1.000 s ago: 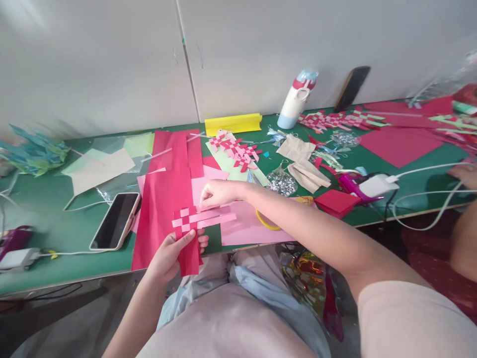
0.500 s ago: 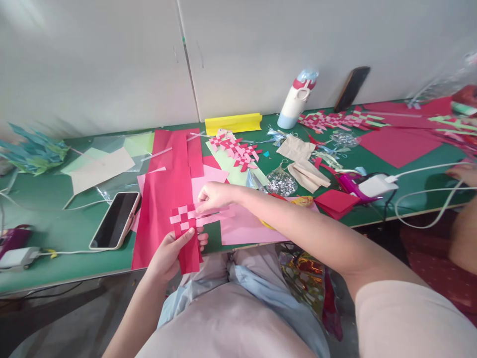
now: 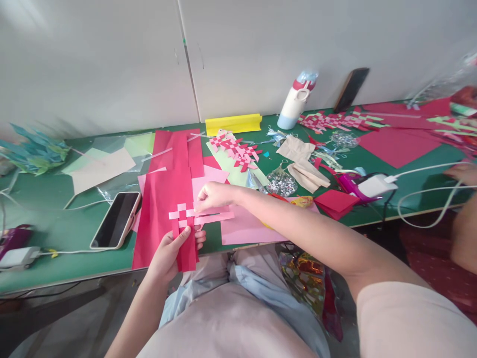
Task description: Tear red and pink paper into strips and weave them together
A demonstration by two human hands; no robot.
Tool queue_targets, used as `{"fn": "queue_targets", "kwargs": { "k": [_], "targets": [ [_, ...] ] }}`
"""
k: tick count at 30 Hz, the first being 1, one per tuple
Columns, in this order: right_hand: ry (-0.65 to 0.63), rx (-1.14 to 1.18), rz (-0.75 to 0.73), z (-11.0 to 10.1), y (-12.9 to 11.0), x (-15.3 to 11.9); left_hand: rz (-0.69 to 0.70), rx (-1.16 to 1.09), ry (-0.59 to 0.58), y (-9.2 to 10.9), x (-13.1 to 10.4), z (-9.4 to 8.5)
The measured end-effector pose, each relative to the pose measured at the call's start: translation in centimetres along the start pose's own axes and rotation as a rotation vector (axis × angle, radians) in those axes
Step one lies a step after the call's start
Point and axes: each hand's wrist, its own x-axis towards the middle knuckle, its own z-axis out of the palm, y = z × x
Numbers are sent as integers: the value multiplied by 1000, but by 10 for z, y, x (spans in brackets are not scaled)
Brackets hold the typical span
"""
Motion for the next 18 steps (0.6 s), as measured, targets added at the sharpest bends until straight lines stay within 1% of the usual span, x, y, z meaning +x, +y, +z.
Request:
{"fn": "queue_targets", "kwargs": {
  "k": [6, 10, 15, 18],
  "targets": [
    [6, -115, 131, -4, 4, 4, -3, -5, -27, -1, 0, 0],
    [-26, -114, 95, -3, 6, 7, 8, -4, -33, -2, 2, -1],
    [33, -88, 79, -2, 7, 8, -1, 15, -5, -2, 2, -1],
    [23, -65, 95, -1, 7, 7, -17, 16, -1, 0, 1, 0]
  ]
}}
